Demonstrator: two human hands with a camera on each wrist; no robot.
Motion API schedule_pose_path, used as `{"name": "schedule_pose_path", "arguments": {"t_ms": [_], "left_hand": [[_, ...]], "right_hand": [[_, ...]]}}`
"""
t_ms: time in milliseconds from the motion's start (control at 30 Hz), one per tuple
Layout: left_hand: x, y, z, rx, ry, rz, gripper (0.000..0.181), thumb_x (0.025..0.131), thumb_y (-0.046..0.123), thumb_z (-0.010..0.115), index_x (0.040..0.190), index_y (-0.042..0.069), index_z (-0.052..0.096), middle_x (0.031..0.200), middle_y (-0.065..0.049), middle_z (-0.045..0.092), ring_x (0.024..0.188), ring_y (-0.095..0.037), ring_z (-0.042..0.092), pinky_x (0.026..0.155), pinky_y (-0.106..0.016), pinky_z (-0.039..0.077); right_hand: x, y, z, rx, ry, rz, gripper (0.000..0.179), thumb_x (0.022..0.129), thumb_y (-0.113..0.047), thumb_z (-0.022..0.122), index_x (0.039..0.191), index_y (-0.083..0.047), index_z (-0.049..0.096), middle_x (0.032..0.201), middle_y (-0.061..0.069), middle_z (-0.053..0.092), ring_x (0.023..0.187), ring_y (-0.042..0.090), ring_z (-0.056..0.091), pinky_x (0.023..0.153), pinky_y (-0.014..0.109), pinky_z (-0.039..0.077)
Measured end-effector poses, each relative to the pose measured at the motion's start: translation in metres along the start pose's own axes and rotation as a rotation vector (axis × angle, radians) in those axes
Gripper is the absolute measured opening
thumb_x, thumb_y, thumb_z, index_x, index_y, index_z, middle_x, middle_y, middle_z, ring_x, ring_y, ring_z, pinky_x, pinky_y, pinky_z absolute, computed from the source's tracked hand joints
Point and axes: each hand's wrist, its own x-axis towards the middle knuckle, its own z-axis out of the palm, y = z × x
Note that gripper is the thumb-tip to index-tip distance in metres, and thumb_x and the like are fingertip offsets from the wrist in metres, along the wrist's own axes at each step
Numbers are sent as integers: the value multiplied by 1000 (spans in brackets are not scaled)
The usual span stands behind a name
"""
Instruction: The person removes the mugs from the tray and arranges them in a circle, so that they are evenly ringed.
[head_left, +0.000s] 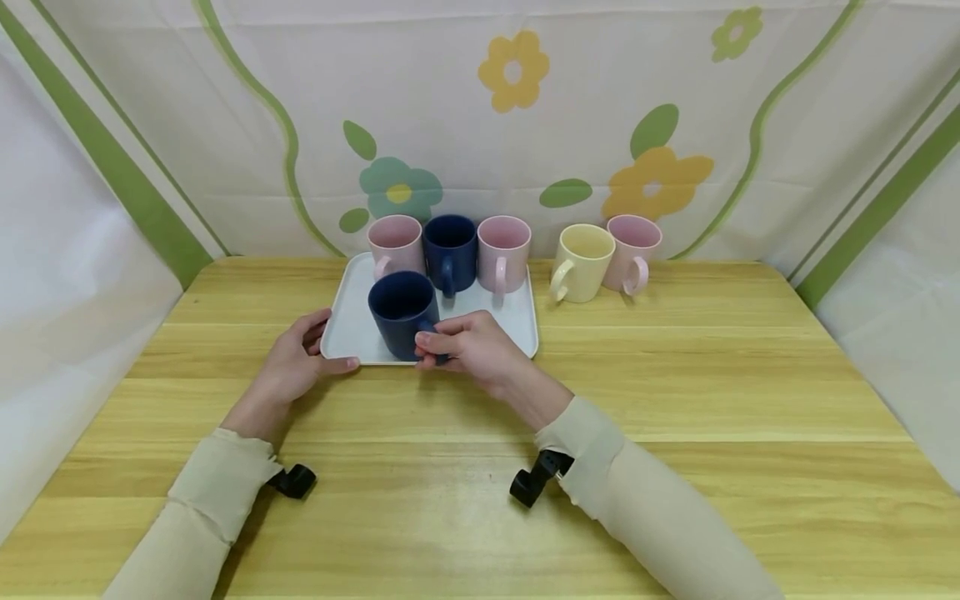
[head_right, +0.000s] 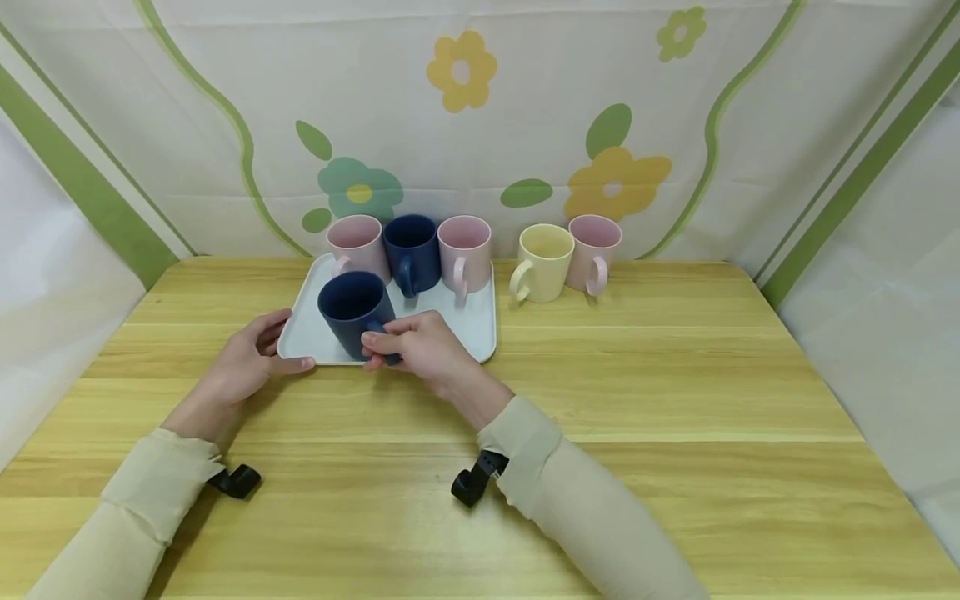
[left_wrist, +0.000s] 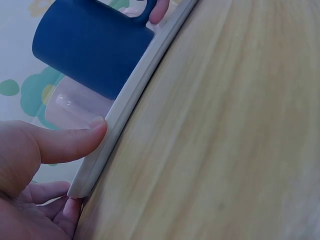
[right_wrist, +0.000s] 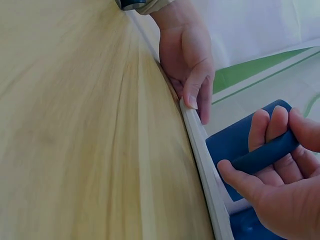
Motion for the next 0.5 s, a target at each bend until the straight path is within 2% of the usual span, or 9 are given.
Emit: {"name": "schedule_pose_path", "arguments": {"t_ms": [167,333,500], "left_hand": [[-1,-2,0,2,4,-3,107,92,14,83,171,7,12,174,-24,26,156,-42,34,128,-57,31],[0,-3,0,0,4,-8,107,92,14,83,171,7,12,174,-24,26,156,-41,34,128,-57,32],[1,-2,1,-1,-5,-3,107,92,15,84,171,7,12,173,-24,27,155,-42,36,127,-56,34]], "right_hand": [[-7,0,-8,-8,16,-56,18,101,-1,67,99,16,73,74,4,71,75,15,74,96,39,64],[-17,-1,-21,40,28,-90,17,102,1,65,96,15,73,78,5,73,75,16,74,91,36,65],[-32,-3,-39,65,29,-114,17,103,4,61,99,19,69,77,5,73,76,17,75,86,31,66]]}}
